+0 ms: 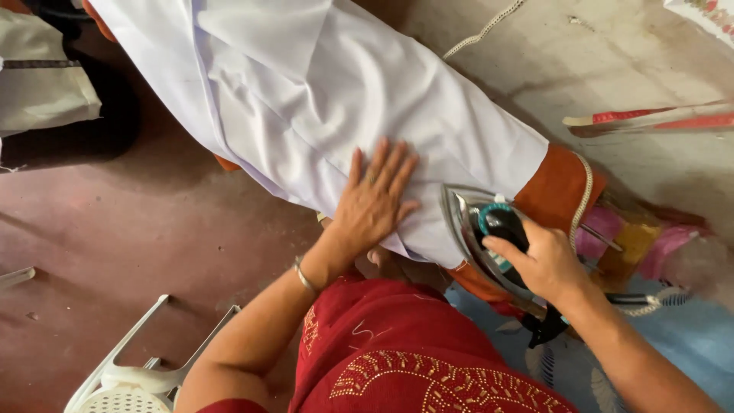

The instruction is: A person is ironing a white shirt on an ironing board using a steam iron.

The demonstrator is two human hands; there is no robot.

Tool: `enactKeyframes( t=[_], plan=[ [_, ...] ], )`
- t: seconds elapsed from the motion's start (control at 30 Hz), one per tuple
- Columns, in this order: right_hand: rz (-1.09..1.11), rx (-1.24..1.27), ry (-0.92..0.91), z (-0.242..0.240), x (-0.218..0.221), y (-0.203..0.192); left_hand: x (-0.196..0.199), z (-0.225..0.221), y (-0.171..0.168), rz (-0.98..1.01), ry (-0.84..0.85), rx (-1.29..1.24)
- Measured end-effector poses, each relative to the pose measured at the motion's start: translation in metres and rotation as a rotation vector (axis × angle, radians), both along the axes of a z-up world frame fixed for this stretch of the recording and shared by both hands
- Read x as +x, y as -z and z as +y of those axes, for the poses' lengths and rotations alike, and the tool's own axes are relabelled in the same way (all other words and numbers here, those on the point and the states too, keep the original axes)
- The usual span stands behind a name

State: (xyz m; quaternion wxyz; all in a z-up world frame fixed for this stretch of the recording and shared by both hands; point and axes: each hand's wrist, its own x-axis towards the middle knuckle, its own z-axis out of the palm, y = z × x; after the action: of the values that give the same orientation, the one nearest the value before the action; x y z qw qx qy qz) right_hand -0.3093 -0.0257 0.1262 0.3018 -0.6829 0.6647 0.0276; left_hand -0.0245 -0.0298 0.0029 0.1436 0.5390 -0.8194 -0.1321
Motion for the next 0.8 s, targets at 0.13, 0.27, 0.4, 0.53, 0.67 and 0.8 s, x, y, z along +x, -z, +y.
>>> enactKeyframes(
  t=[0.13, 0.27, 0.4, 0.53, 0.67, 0.8],
  plan=[
    [-0.033, -0.033, -0.001, -0.032, 0.039, 0.001, 0.021, -0.048, -0.001, -0.063, -0.141, 0.038],
    [-0.122, -0.063, -0.073, -0.074, 0.102, -0.01, 0.04, -0.062, -0.017, -0.113, -0.252, 0.087],
    [-0.135, -0.05, -0.053, -0.107, 0.129, 0.004, 0.049, -0.069, -0.011, -0.138, -0.332, 0.118],
    [-0.173, -0.013, -0.067, -0.093, 0.105, -0.02, 0.045, -0.068, -0.015, -0.137, -0.318, 0.142],
    [-0.06, 0.053, -0.068, -0.051, 0.037, -0.012, 0.049, -0.065, -0.015, -0.109, -0.33, 0.173],
    [-0.016, 0.019, -0.07, -0.058, 0.043, -0.001, 0.052, -0.067, -0.01, -0.099, -0.337, 0.183]
  ],
)
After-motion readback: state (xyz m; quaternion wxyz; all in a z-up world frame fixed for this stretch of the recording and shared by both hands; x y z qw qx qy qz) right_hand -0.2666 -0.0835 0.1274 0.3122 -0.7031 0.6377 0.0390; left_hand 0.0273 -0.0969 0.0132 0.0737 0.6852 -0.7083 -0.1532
